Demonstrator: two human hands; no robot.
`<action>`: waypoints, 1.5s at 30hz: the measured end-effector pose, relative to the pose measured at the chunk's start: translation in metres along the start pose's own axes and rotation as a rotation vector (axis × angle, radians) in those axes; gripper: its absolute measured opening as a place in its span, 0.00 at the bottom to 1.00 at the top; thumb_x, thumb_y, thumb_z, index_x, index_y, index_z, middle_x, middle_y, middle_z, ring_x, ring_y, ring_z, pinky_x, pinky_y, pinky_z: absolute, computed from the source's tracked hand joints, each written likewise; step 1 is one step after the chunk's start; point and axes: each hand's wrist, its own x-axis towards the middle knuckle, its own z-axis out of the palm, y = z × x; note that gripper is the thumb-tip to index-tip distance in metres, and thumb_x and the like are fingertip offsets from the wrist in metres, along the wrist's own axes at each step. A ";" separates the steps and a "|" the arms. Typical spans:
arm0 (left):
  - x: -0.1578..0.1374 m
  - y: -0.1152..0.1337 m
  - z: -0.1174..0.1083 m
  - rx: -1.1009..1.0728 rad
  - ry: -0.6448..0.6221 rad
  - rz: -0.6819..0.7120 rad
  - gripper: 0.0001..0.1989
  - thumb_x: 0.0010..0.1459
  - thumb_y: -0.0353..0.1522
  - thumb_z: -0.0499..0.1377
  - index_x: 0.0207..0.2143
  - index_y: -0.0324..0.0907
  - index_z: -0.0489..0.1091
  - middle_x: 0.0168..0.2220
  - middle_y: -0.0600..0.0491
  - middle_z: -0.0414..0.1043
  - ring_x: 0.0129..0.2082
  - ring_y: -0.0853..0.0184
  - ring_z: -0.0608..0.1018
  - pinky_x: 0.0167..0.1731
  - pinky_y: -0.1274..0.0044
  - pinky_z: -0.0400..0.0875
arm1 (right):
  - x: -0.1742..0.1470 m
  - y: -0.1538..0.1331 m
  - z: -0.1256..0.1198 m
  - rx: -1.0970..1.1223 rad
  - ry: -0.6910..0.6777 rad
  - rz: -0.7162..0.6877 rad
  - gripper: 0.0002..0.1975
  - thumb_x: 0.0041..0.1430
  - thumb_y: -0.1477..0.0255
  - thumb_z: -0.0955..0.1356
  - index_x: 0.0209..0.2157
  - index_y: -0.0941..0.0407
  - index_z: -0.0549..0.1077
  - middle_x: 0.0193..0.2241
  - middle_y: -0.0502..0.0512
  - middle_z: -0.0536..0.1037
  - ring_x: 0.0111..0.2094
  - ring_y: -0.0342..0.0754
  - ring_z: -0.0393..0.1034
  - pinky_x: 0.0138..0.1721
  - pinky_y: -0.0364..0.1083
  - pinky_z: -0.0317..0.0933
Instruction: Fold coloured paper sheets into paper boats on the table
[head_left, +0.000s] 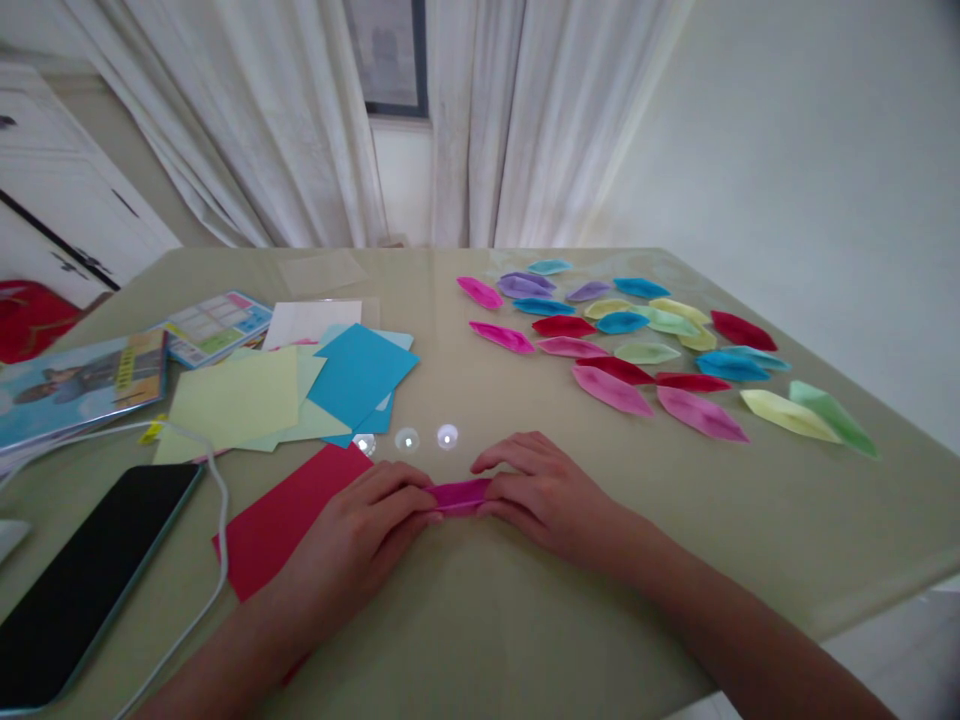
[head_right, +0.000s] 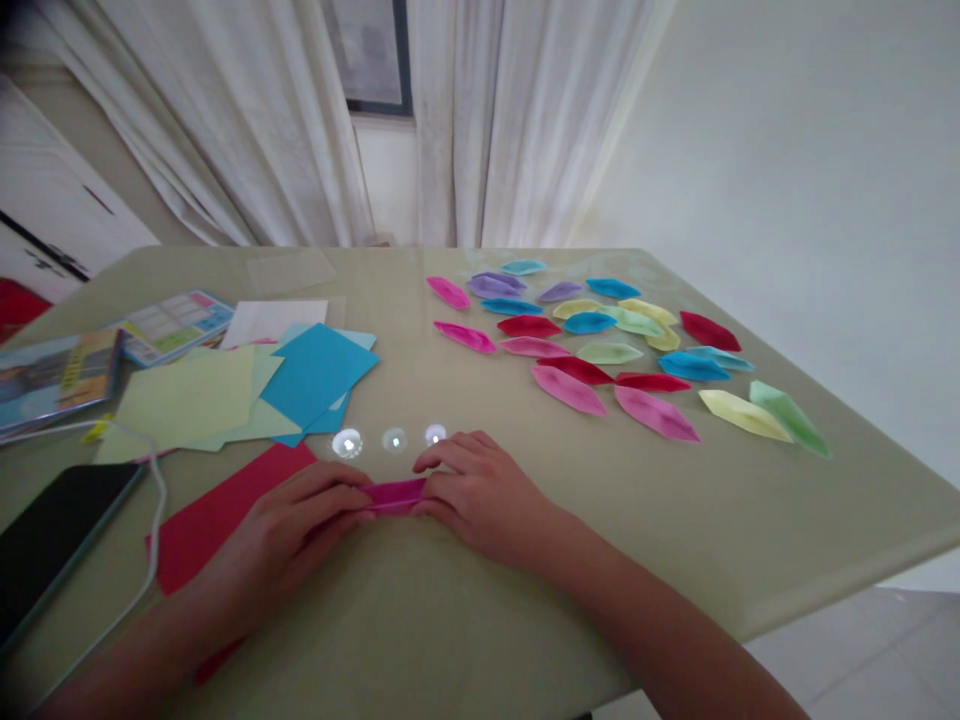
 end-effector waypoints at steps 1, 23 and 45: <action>0.000 0.000 0.001 -0.003 -0.002 -0.001 0.08 0.74 0.33 0.57 0.45 0.47 0.77 0.46 0.51 0.79 0.44 0.66 0.81 0.46 0.77 0.76 | 0.000 -0.001 0.000 -0.005 0.002 0.000 0.08 0.74 0.68 0.69 0.43 0.56 0.81 0.50 0.58 0.83 0.51 0.54 0.75 0.55 0.55 0.66; -0.001 0.003 0.008 -0.082 0.003 -0.038 0.10 0.72 0.32 0.57 0.44 0.49 0.80 0.48 0.51 0.80 0.47 0.65 0.82 0.47 0.77 0.78 | 0.001 -0.005 0.011 0.098 -0.050 -0.003 0.09 0.74 0.67 0.69 0.46 0.56 0.80 0.53 0.60 0.80 0.54 0.54 0.74 0.58 0.53 0.68; 0.013 -0.006 -0.028 -0.663 0.046 -0.513 0.15 0.63 0.42 0.67 0.26 0.44 0.81 0.24 0.56 0.80 0.25 0.71 0.80 0.29 0.85 0.72 | 0.006 0.016 -0.017 1.171 0.106 0.494 0.15 0.65 0.62 0.76 0.30 0.59 0.80 0.25 0.50 0.80 0.26 0.41 0.72 0.30 0.39 0.66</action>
